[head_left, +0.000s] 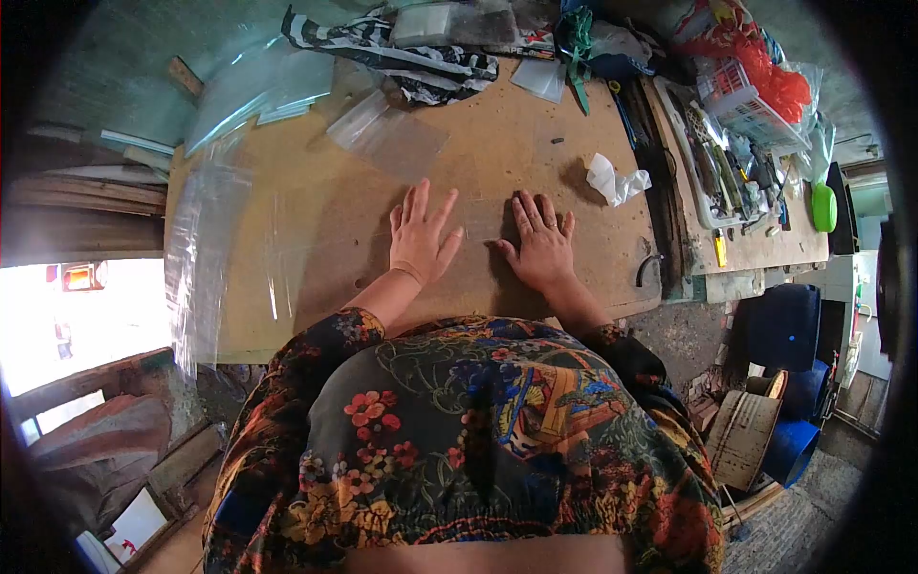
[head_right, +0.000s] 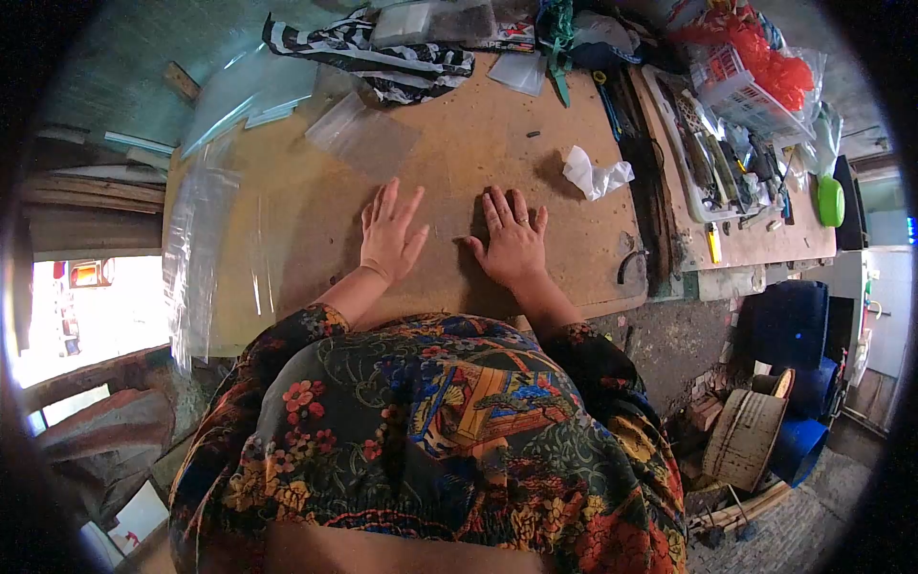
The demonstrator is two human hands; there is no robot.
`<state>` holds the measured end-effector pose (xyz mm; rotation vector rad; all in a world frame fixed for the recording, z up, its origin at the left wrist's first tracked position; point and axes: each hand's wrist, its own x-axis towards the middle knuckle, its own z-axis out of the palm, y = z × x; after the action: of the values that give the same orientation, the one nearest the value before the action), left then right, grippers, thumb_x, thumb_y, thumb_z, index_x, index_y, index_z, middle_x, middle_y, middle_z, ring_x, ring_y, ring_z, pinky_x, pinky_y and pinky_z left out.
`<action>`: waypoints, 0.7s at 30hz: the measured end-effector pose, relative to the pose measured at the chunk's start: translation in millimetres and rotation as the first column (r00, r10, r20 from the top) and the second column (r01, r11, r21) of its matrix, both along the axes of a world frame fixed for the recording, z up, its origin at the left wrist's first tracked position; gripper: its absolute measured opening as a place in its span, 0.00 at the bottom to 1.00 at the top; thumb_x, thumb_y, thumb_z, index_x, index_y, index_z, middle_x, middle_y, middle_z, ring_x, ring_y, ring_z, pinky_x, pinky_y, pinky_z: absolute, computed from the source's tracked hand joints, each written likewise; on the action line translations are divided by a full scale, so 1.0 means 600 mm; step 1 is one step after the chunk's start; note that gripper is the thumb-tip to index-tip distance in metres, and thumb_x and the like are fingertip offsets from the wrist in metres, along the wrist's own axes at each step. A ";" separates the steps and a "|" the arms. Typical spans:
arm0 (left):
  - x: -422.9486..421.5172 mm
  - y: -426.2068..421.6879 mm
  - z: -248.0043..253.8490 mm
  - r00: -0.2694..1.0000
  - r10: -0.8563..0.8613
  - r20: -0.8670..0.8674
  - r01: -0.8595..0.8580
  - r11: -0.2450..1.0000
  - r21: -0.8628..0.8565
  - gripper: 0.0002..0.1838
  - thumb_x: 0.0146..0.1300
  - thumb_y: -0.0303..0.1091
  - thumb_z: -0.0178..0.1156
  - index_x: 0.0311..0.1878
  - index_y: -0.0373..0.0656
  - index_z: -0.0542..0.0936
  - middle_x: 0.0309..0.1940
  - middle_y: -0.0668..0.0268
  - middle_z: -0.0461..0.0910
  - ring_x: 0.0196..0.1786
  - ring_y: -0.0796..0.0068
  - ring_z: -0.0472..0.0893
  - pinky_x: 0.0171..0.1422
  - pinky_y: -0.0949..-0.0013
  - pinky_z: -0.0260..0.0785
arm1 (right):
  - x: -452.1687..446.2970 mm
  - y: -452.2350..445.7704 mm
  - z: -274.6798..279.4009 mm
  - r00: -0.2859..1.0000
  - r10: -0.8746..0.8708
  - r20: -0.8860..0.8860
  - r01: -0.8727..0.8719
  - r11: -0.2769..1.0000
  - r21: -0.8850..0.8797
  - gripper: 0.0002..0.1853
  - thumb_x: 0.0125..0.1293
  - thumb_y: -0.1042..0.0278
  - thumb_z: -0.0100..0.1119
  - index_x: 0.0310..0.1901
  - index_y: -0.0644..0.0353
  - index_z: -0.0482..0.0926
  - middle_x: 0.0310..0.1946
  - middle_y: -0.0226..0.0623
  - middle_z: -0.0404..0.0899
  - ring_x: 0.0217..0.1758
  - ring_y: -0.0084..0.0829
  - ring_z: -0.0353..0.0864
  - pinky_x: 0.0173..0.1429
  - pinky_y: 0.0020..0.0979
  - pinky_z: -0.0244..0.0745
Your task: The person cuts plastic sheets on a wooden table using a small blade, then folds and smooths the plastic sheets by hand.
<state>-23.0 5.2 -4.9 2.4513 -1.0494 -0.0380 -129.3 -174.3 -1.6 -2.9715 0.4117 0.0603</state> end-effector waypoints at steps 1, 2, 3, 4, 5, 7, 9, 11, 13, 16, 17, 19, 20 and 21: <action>-0.003 -0.008 0.006 0.999 -0.006 0.048 -0.003 0.984 0.181 0.29 0.60 0.48 0.46 0.65 0.56 0.59 0.67 0.54 0.46 0.69 0.50 0.47 0.68 0.48 0.38 | 0.001 -0.001 0.001 1.000 0.001 -0.001 -0.001 1.000 0.002 0.37 0.60 0.44 0.45 0.66 0.53 0.52 0.68 0.30 0.46 0.71 0.40 0.42 0.67 0.57 0.36; -0.004 -0.013 0.009 0.999 -0.008 0.049 -0.001 0.984 0.180 0.29 0.60 0.48 0.46 0.65 0.56 0.59 0.67 0.54 0.46 0.69 0.50 0.47 0.68 0.48 0.38 | 0.001 -0.001 0.002 1.000 -0.001 -0.001 0.001 1.000 0.002 0.37 0.60 0.44 0.45 0.66 0.53 0.52 0.68 0.30 0.46 0.71 0.40 0.42 0.67 0.57 0.36; -0.006 -0.017 0.011 0.999 -0.017 0.047 0.002 0.955 0.295 0.28 0.60 0.51 0.46 0.65 0.60 0.59 0.68 0.56 0.45 0.69 0.51 0.46 0.67 0.46 0.38 | 0.002 0.000 0.004 1.000 -0.001 -0.007 0.002 1.000 0.015 0.37 0.60 0.43 0.45 0.66 0.53 0.52 0.68 0.31 0.46 0.71 0.41 0.42 0.67 0.58 0.36; -0.006 -0.020 0.013 0.999 -0.026 0.045 0.006 0.914 0.405 0.28 0.60 0.55 0.45 0.64 0.63 0.60 0.68 0.57 0.43 0.69 0.52 0.45 0.67 0.44 0.37 | 0.001 0.000 0.005 1.000 -0.002 -0.013 0.002 1.000 0.028 0.37 0.60 0.43 0.45 0.66 0.54 0.52 0.68 0.31 0.46 0.71 0.42 0.43 0.67 0.58 0.37; -0.007 -0.022 0.014 0.999 -0.029 0.044 0.009 0.914 0.406 0.28 0.60 0.55 0.45 0.64 0.63 0.60 0.68 0.57 0.43 0.69 0.52 0.45 0.67 0.44 0.37 | 0.000 -0.001 0.004 1.000 -0.005 -0.014 0.006 1.000 0.029 0.37 0.60 0.43 0.45 0.66 0.54 0.52 0.68 0.31 0.46 0.71 0.42 0.43 0.67 0.58 0.37; -0.006 -0.023 0.016 0.999 -0.008 0.035 -0.007 0.913 0.408 0.27 0.60 0.56 0.45 0.64 0.65 0.61 0.69 0.58 0.42 0.70 0.55 0.42 0.67 0.43 0.36 | 0.000 -0.001 0.001 1.000 0.008 0.006 -0.008 1.000 0.015 0.37 0.59 0.42 0.45 0.65 0.54 0.52 0.68 0.31 0.47 0.71 0.41 0.43 0.66 0.58 0.37; -0.006 -0.023 0.012 0.999 0.000 0.034 -0.014 0.915 0.404 0.28 0.60 0.56 0.46 0.64 0.65 0.61 0.69 0.59 0.43 0.70 0.55 0.42 0.67 0.43 0.36 | 0.001 -0.002 0.001 1.000 0.008 0.013 -0.009 1.000 0.013 0.37 0.59 0.42 0.45 0.65 0.54 0.52 0.68 0.31 0.47 0.71 0.41 0.44 0.66 0.58 0.38; -0.006 -0.023 0.012 0.999 0.006 0.032 -0.018 0.917 0.398 0.28 0.60 0.56 0.46 0.64 0.65 0.61 0.69 0.59 0.43 0.70 0.56 0.42 0.67 0.43 0.36 | 0.000 -0.003 0.003 1.000 0.006 0.018 -0.006 1.000 0.010 0.37 0.59 0.42 0.46 0.65 0.54 0.52 0.68 0.32 0.48 0.70 0.41 0.44 0.66 0.58 0.38; -0.007 -0.024 0.016 1.000 0.020 0.015 -0.025 0.916 0.401 0.28 0.59 0.56 0.47 0.64 0.66 0.61 0.69 0.60 0.44 0.71 0.58 0.42 0.67 0.43 0.35 | -0.001 -0.005 0.008 0.999 -0.038 0.021 0.037 0.999 0.008 0.36 0.58 0.44 0.48 0.65 0.54 0.54 0.67 0.34 0.49 0.70 0.40 0.45 0.66 0.59 0.39; -0.007 -0.027 0.029 0.999 0.031 -0.029 -0.014 0.888 0.460 0.28 0.60 0.57 0.44 0.64 0.67 0.59 0.69 0.62 0.43 0.71 0.61 0.40 0.69 0.46 0.33 | -0.024 -0.035 0.011 0.983 -0.131 0.126 0.137 0.990 -0.033 0.34 0.57 0.48 0.52 0.63 0.55 0.58 0.65 0.41 0.54 0.68 0.42 0.51 0.66 0.56 0.42; -0.007 -0.026 0.028 0.999 0.027 -0.031 -0.010 0.888 0.459 0.28 0.60 0.57 0.44 0.64 0.67 0.59 0.69 0.62 0.43 0.71 0.61 0.40 0.69 0.46 0.33 | -0.044 -0.059 0.005 0.966 -0.140 0.218 0.153 0.987 -0.044 0.32 0.57 0.49 0.53 0.60 0.56 0.61 0.61 0.43 0.59 0.63 0.44 0.58 0.63 0.53 0.49; -0.006 -0.026 0.025 0.999 0.027 -0.024 -0.013 0.887 0.461 0.28 0.61 0.57 0.43 0.65 0.67 0.59 0.69 0.63 0.43 0.71 0.61 0.39 0.69 0.46 0.33 | -0.090 -0.099 0.017 0.926 -0.291 0.238 0.307 0.951 -0.030 0.27 0.56 0.51 0.54 0.54 0.58 0.66 0.52 0.44 0.68 0.54 0.45 0.68 0.58 0.47 0.59; -0.006 -0.026 0.024 0.999 0.025 -0.025 -0.010 0.889 0.459 0.28 0.61 0.57 0.43 0.65 0.67 0.59 0.69 0.63 0.43 0.71 0.61 0.39 0.69 0.46 0.33 | -0.114 -0.112 0.036 0.887 -0.431 0.166 0.440 0.898 -0.016 0.25 0.55 0.50 0.55 0.50 0.59 0.69 0.47 0.42 0.71 0.50 0.44 0.71 0.56 0.44 0.62; -0.007 -0.027 0.023 0.999 0.027 -0.024 -0.013 0.886 0.463 0.28 0.61 0.58 0.43 0.65 0.67 0.59 0.69 0.63 0.42 0.71 0.61 0.39 0.69 0.46 0.33 | -0.142 -0.130 0.033 0.855 -0.478 0.202 0.496 0.867 -0.047 0.24 0.56 0.51 0.55 0.48 0.59 0.69 0.44 0.43 0.71 0.47 0.44 0.72 0.53 0.44 0.65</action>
<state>-27.0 -10.8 9.1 2.8743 -1.1021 -0.3573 -214.3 -252.4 18.1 -2.8259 1.1539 -0.2950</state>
